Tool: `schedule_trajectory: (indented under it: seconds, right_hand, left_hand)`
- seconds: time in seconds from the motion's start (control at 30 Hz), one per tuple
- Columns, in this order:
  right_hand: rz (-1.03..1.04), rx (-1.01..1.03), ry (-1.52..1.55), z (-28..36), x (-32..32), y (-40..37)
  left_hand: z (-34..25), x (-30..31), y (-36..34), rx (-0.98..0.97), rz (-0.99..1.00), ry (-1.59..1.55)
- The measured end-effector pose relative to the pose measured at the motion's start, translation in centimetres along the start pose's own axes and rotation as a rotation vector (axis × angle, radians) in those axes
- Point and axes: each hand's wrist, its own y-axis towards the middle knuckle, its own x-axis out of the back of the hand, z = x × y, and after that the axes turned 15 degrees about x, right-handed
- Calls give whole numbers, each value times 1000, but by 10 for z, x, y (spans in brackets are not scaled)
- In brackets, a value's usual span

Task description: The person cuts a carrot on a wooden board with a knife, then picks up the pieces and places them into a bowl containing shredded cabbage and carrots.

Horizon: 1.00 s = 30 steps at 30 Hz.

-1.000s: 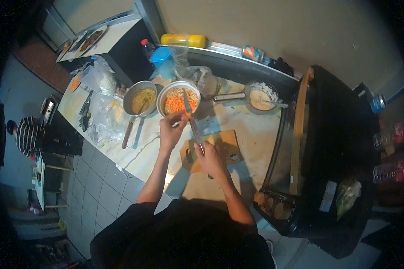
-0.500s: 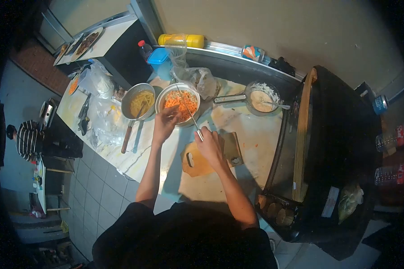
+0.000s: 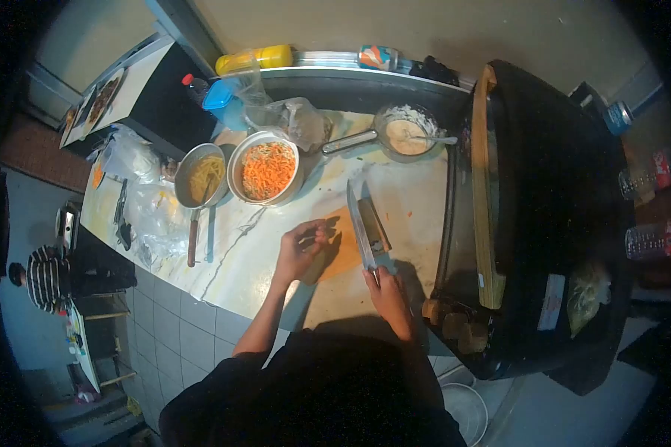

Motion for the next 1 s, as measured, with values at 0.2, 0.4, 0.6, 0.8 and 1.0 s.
schedule_trajectory:
  seconds: [0.2,0.4,0.6,0.8,1.0]
  right_hand:
    - [119,-161,-162,1,-4,-31]
    - [121,-277,-76,2,-7,-30]
    - [144,-172,-149,-5,-19,-32]
    - [69,-103,-17,-10,-34,-26]
    - [-6,59,107,-1,-51,-5]
  left_hand:
    - [8,-39,-9,10,-16,89]
    - [9,-53,-7,80,38,-44]
    - [17,-56,-1,104,33,-118]
    - [13,-48,-2,113,-3,-97]
    - [9,-27,2,92,-159,-107]
